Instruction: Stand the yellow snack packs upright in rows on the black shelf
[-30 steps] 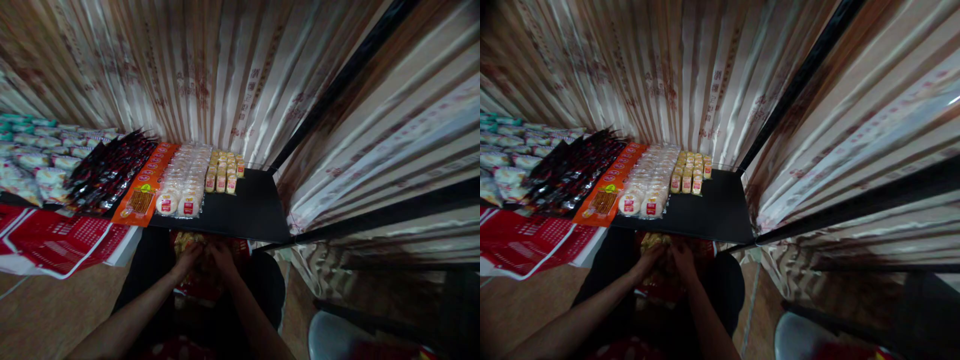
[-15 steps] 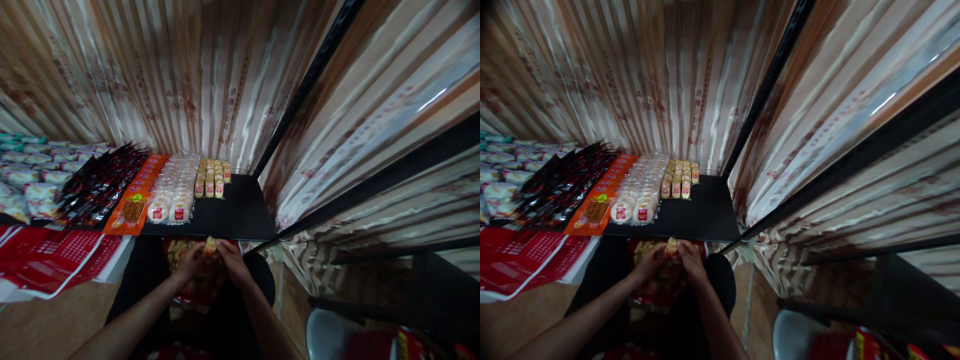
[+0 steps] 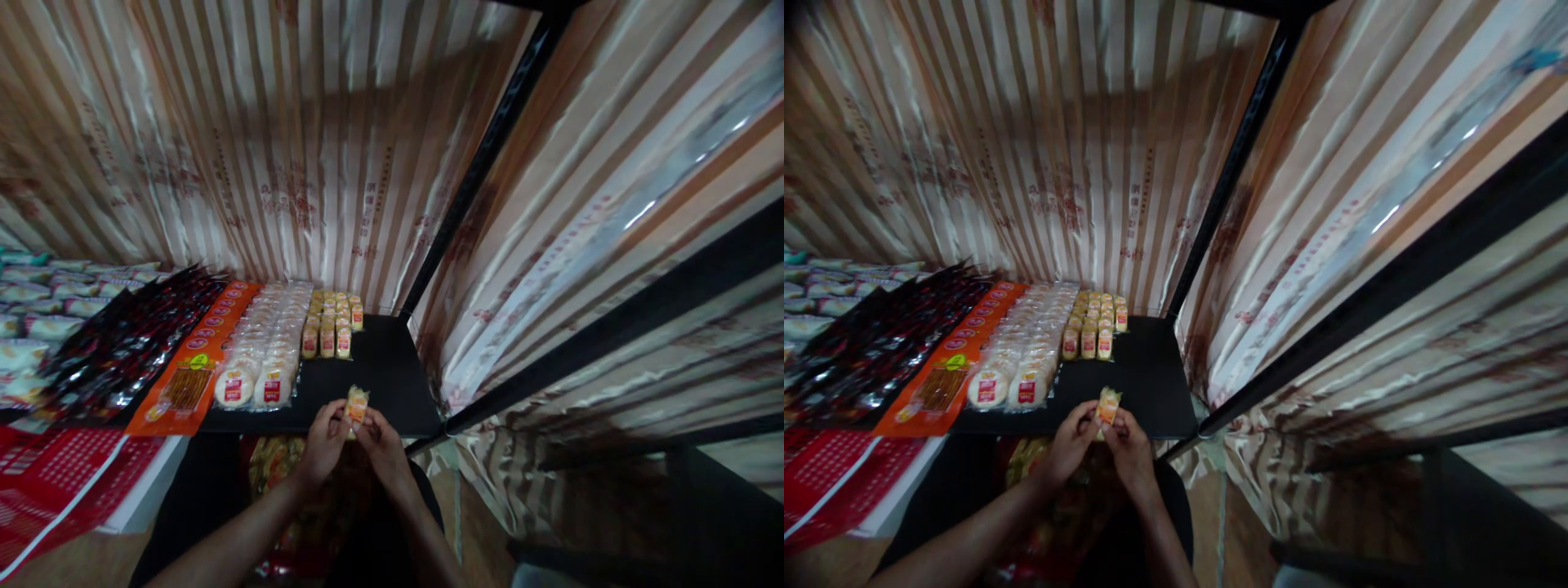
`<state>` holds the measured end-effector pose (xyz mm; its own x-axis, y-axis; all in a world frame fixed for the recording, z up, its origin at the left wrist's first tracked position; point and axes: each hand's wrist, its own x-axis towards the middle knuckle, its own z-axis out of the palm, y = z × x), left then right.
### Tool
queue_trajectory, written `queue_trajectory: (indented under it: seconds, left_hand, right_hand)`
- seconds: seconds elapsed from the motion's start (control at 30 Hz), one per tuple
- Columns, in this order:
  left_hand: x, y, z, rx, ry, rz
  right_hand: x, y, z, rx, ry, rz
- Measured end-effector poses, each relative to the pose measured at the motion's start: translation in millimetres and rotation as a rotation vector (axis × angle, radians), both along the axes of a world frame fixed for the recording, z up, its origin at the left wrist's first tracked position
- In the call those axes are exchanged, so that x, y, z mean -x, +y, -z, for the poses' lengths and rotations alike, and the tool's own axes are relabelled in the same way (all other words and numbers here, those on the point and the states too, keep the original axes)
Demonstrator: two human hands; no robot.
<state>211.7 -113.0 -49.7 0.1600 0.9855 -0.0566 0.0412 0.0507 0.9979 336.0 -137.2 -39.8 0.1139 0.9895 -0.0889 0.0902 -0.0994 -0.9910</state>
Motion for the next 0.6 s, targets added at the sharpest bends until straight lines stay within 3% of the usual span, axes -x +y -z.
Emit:
queue_trajectory:
  seconds: [0.23, 0.37, 0.6]
  left_hand:
    - [-43, 42, -3.4, -0.009, 0.262, -0.134]
    - [-63, 55, -5.9, -0.112, 0.422, -0.232]
    - [-92, 85, 5.6, -0.045, 0.302, -0.145]
  right_hand:
    - [-25, 49, 9.2, -0.051, -0.043, 0.124]
    - [-44, 87, 22.6, -0.056, -0.147, 0.217]
    - [-56, 145, 26.8, -0.047, -0.316, 0.276]
